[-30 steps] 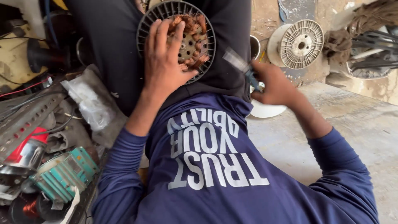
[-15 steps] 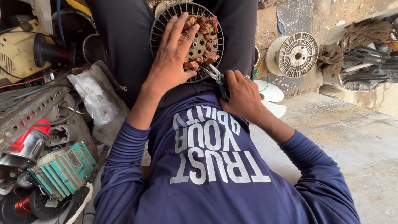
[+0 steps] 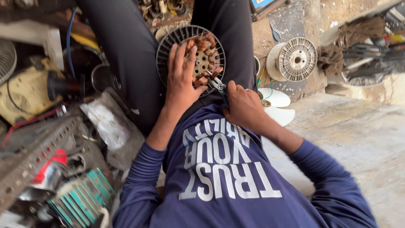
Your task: The person sits on the floor and uses pliers to remove copper wire coils from a fan motor stator. They repeatedly pull and cut the coils, placing the removed wire into a nearby metal container. The person also briefly uses a caliper to measure a part of the stator.
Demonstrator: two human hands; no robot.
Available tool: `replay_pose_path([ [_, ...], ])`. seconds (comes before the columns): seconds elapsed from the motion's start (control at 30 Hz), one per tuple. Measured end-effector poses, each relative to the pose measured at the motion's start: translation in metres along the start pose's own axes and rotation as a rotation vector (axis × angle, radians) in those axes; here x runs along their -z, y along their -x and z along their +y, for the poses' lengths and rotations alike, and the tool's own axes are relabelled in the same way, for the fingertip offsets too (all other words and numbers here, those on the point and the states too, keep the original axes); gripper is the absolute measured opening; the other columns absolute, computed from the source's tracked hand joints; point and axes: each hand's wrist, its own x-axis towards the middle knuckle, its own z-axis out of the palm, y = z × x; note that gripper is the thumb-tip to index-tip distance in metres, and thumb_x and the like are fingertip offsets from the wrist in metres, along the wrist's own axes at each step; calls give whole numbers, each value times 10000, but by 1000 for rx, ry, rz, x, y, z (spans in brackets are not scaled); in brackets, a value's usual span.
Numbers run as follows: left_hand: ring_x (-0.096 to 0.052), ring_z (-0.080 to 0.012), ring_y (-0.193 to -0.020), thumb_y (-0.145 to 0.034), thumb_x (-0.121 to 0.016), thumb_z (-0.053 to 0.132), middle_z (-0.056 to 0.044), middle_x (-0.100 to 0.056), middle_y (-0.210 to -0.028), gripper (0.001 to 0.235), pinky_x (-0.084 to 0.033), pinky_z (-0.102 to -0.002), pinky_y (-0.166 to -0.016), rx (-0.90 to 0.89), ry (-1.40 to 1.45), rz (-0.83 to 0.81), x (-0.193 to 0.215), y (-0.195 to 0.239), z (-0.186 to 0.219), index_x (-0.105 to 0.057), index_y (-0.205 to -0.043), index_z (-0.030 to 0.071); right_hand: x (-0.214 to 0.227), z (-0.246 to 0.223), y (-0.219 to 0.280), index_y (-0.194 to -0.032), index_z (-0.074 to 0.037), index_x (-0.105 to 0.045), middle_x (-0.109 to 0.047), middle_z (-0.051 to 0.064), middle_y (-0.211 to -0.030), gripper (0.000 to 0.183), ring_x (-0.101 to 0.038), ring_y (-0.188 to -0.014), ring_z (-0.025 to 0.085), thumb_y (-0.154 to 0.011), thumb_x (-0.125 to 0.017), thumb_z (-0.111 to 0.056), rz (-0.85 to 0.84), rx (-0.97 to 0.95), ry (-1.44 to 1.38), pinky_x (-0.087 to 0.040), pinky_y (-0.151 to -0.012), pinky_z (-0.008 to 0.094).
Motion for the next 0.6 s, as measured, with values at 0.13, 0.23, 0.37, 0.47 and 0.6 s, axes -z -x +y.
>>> replay_pose_path([
  [0.13, -217, -468, -1527, -669, -986, 204, -200, -291, -1605, 1140, -297, -587, -1253, 5, 11, -10, 2, -3, 1, -323, -1586, 68, 9, 24, -13, -922, 20, -527, -650, 204, -747, 417, -655, -775, 407, -692, -778, -221, -68, 71, -189, -524, -736, 485],
  [0.23, -221, -473, -1516, -682, -970, 192, -208, -303, -1594, 1107, -296, -583, -1244, 12, 5, -26, 4, -4, 3, -337, -1580, 59, 8, 42, -25, -933, 19, -578, -650, 166, -730, 364, -646, -710, 328, -670, -731, -181, -166, 92, -409, -526, -699, 426],
  [0.37, -219, -469, -1524, -682, -968, 187, -206, -308, -1592, 1115, -288, -575, -1255, 16, -2, -28, 7, -6, 4, -328, -1586, 59, -4, 63, -35, -928, 42, -607, -621, 92, -695, 338, -608, -653, 188, -638, -681, -117, -352, 73, -683, -489, -613, 343],
  [0.47, -213, -468, -1528, -690, -973, 184, -212, -305, -1594, 1124, -286, -572, -1258, 2, -1, -34, 6, -7, 4, -317, -1596, 61, -17, 80, -41, -941, 13, -621, -574, 46, -673, 304, -541, -602, 144, -648, -611, -71, -522, 21, -974, -417, -558, 300],
  [0.6, -195, -467, -1542, -702, -979, 184, -219, -293, -1608, 1141, -281, -566, -1268, -11, 8, -65, 8, -8, 0, -295, -1608, 65, -37, 95, -53, -901, -36, -550, -507, -18, -714, 305, -442, -564, 65, -606, -582, 30, -714, 115, -1384, -337, -474, 242],
])
